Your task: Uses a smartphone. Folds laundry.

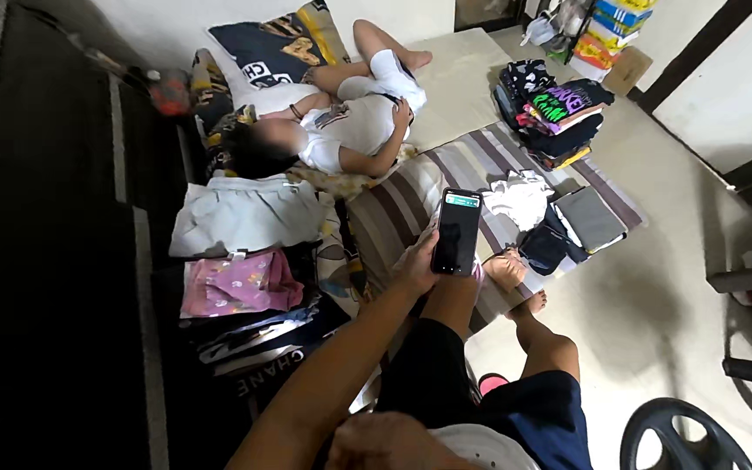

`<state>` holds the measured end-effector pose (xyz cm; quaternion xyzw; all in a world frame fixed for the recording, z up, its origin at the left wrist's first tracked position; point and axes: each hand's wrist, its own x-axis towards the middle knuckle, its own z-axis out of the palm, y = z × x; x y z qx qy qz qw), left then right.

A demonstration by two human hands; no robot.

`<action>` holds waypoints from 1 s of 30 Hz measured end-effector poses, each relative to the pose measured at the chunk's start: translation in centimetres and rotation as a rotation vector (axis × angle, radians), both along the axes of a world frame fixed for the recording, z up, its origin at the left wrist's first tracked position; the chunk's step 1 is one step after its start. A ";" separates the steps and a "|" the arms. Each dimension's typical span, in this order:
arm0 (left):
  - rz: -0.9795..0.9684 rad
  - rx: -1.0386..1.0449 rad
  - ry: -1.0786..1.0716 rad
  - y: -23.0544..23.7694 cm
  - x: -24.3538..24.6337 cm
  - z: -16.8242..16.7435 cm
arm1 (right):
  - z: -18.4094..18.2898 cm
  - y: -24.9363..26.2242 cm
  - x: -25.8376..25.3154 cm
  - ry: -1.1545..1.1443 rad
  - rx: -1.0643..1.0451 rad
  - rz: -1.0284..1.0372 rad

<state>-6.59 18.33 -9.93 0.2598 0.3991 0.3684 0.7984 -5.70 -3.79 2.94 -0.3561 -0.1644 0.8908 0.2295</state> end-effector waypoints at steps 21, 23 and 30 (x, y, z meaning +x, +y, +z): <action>0.048 -0.321 0.327 -13.9 -9.5 4.6 | -8.6 1.7 9.2 -0.550 0.088 -0.383; 0.082 -0.318 0.320 -13.3 -10.2 4.4 | -8.9 1.9 9.6 -0.573 0.122 -0.351; -0.110 -0.319 0.417 -14.7 -10.3 5.6 | -11.0 0.7 12.1 -0.693 0.152 -0.263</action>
